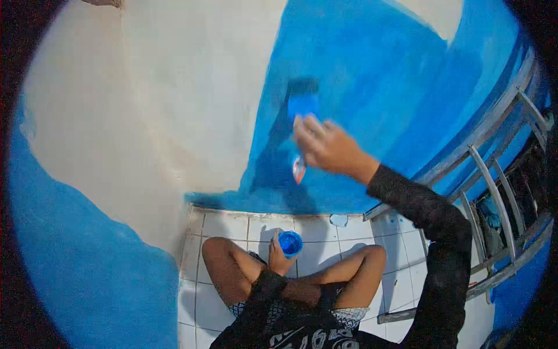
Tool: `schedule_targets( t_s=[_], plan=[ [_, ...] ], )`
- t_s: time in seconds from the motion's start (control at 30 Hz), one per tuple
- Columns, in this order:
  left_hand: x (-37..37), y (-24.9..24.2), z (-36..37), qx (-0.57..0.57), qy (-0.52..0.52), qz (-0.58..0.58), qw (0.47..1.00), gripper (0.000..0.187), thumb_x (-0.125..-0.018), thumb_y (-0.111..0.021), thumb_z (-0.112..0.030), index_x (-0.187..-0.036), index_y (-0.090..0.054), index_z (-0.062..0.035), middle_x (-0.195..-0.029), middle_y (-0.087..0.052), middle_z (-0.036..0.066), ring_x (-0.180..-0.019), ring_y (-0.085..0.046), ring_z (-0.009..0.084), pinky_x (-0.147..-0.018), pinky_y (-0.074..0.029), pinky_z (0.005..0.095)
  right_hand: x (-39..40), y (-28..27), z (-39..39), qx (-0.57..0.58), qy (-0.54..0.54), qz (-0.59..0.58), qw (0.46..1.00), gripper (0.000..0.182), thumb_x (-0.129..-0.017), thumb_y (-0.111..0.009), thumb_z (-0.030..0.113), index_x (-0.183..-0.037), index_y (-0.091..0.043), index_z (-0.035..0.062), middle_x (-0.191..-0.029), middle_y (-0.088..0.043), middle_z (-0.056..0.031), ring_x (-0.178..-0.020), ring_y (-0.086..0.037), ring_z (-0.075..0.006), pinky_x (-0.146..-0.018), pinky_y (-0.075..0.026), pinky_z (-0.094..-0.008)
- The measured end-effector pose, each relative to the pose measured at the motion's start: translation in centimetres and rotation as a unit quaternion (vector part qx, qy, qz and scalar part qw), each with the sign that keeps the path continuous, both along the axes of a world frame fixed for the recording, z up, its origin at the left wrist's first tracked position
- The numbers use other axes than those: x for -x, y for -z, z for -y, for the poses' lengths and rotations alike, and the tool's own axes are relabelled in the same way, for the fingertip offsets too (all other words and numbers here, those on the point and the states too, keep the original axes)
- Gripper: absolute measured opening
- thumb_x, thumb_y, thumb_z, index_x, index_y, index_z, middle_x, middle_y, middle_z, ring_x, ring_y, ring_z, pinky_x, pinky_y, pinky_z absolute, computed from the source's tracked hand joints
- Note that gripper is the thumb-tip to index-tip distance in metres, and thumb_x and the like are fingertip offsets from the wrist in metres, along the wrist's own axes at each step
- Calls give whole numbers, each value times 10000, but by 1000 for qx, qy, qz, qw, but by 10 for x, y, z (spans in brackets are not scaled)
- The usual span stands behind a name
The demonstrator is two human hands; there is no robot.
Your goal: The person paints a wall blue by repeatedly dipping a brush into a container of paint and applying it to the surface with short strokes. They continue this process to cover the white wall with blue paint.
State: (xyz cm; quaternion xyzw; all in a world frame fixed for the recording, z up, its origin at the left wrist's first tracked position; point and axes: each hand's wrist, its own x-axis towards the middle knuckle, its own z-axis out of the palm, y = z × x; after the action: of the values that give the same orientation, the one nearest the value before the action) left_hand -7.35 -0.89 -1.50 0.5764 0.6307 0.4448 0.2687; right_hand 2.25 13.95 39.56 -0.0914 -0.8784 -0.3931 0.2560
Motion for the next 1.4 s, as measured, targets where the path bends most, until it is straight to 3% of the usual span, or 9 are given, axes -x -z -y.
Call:
schedule_targets(
  t_s=[0.2, 0.3, 0.4, 0.47, 0.6, 0.73, 0.9, 1.1, 1.4],
  plan=[
    [2, -11, 0, -20, 23, 27, 999, 1143, -608, -861, -147, -1489, -147, -11, -1278, -449, 273, -1169, -462, 462, -1005, -390, 499, 7, 94, 17, 100, -54, 60, 992, 325, -842, -648, 188, -1076, -572, -25, -890, -557, -101, -753, -578, -217, -546, -486, -355],
    [0, -12, 1, -22, 6, 28, 999, 1141, -608, -858, -140, -1490, -146, -11, -1265, -454, 275, -1161, -465, 466, -991, -398, 500, 11, 99, 16, 305, -19, 39, 951, 251, -840, -668, 192, -1016, -600, 28, -875, -561, -87, -745, -573, -248, -545, -502, -393],
    [2, 6, -3, -43, 29, 43, 998, 1129, -610, -861, -146, -1482, -159, -7, -1263, -457, 277, -1158, -468, 469, -986, -402, 502, 10, 72, -7, 289, -66, -80, 952, 188, -814, -700, 151, -958, -617, 63, -862, -575, -83, -747, -566, -268, -545, -493, -401],
    [2, -6, 1, -26, 15, 24, 999, 1127, -610, -860, -146, -1483, -160, -10, -1269, -456, 278, -1161, -468, 467, -989, -403, 500, 2, 21, -26, 251, -49, -103, 961, 170, -740, -699, 89, -895, -631, 67, -955, -598, -124, -874, -593, -292, -617, -517, -392],
    [4, -16, 1, -45, 19, 31, 998, 1118, -618, -854, -147, -1488, -164, -23, -1290, -450, 272, -1178, -466, 455, -999, -404, 492, -7, -94, -13, -1, -128, -233, 964, 198, -803, -735, 59, -984, -654, 66, -799, -585, -100, -684, -564, -273, -601, -476, -366],
    [0, 0, -9, -47, 5, 18, 999, 1170, -569, -889, -236, -1483, -190, -25, -1352, -457, 251, -1209, -494, 417, -1022, -409, 473, -25, -127, 2, -196, -53, -235, 950, 326, -717, -781, 145, -994, -641, 46, -850, -570, -81, -748, -568, -251, -583, -498, -361],
    [1, -8, -6, -22, 20, 47, 998, 1105, -603, -864, -164, -1482, -208, -25, -1320, -449, 253, -1206, -470, 422, -1016, -403, 475, -40, -21, -21, -87, 51, -131, 986, 478, -778, -724, 165, -1186, -585, -43, -875, -565, -78, -751, -554, -211, -554, -497, -328],
    [-2, 5, -7, -47, 12, 72, 996, 1085, -586, -865, -157, -1464, -242, -20, -1293, -486, 241, -1190, -488, 421, -1005, -415, 472, -65, 113, 18, 49, 39, -65, 996, 429, -788, -734, 143, -1156, -633, -51, -906, -562, -63, -752, -563, -182, -572, -497, -275],
    [-4, -2, -11, -58, 15, -30, 998, 1069, -583, -882, -196, -1458, -291, -34, -1290, -512, 229, -1176, -522, 405, -981, -447, 463, -116, 17, 8, 368, -63, -113, 921, 421, -730, -716, 120, -1137, -627, 64, -966, -623, -143, -820, -628, -330, -651, -539, -398]
  ],
)
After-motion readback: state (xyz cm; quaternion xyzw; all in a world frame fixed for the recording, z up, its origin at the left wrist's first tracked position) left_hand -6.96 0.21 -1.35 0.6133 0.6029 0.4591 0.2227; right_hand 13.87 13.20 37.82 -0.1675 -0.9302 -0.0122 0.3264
